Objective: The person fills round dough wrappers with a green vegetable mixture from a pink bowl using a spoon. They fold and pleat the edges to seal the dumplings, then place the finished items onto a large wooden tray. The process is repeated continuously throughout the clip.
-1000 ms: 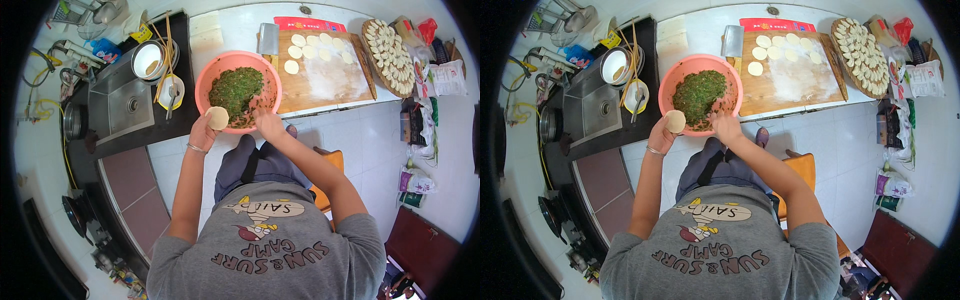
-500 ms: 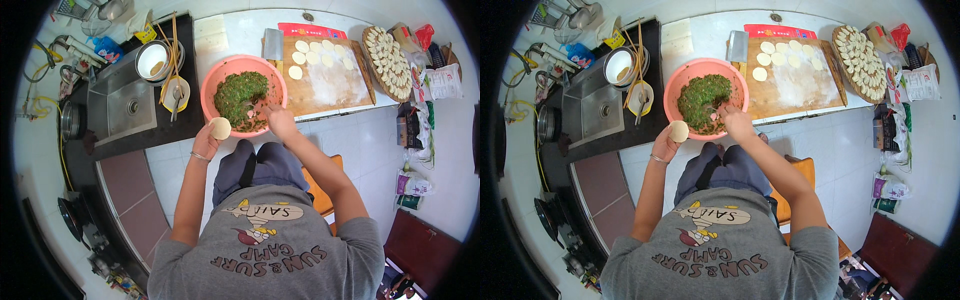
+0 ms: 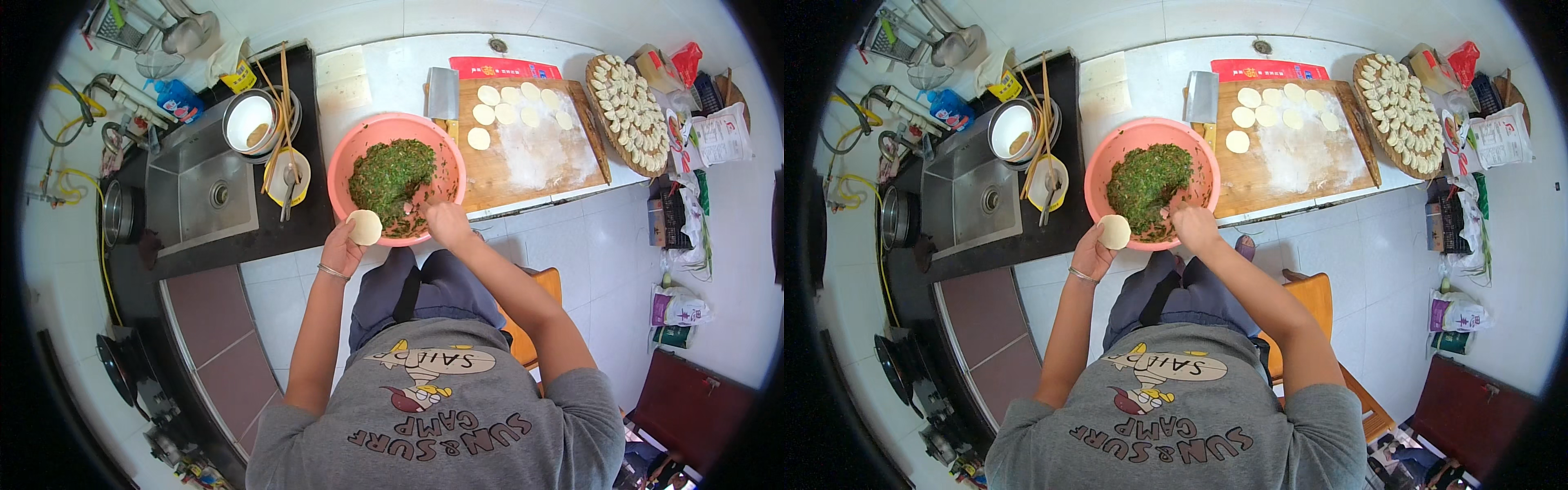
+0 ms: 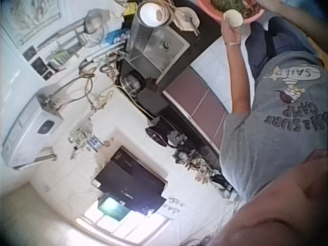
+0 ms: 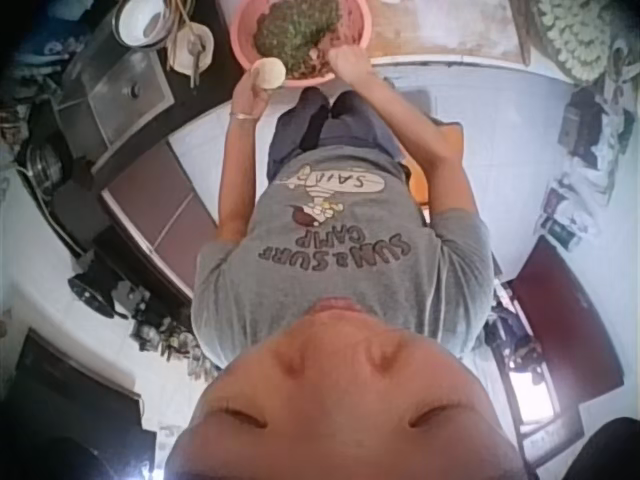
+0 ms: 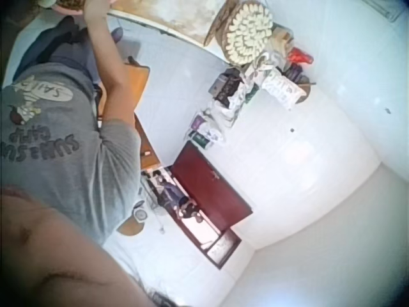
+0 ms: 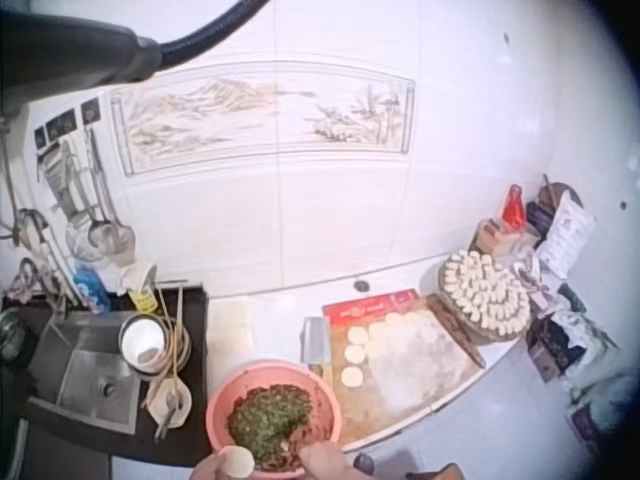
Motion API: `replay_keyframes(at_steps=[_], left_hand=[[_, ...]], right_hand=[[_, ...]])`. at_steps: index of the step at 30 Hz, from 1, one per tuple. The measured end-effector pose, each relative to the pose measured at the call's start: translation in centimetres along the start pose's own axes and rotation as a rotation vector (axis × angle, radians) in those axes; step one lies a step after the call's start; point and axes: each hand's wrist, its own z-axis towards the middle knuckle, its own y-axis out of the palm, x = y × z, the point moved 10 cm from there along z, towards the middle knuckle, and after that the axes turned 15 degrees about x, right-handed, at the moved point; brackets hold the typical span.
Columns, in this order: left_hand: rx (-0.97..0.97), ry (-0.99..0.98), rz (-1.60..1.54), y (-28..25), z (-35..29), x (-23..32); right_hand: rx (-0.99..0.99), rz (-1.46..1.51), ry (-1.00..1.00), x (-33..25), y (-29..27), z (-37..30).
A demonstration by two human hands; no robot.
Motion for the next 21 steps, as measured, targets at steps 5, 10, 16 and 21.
replay_keyframes(at_steps=[5,10,16,21], left_hand=[[0.024,0.014,0.009,-0.1,0.3,0.0],[0.002,0.025,-0.015,-0.4,0.6,0.2],[0.016,0.021,-0.016,-0.7,0.4,0.2],[0.042,0.020,0.007,-0.8,0.1,0.1]], right_hand=[[-0.103,0.018,-0.015,-0.1,1.3,-0.7],[-0.056,-0.014,-0.002,0.0,0.4,-0.9],[0.020,0.050,0.055,0.3,-0.4,-0.5],[0.003,0.025,0.095,-0.7,0.7,0.0]])
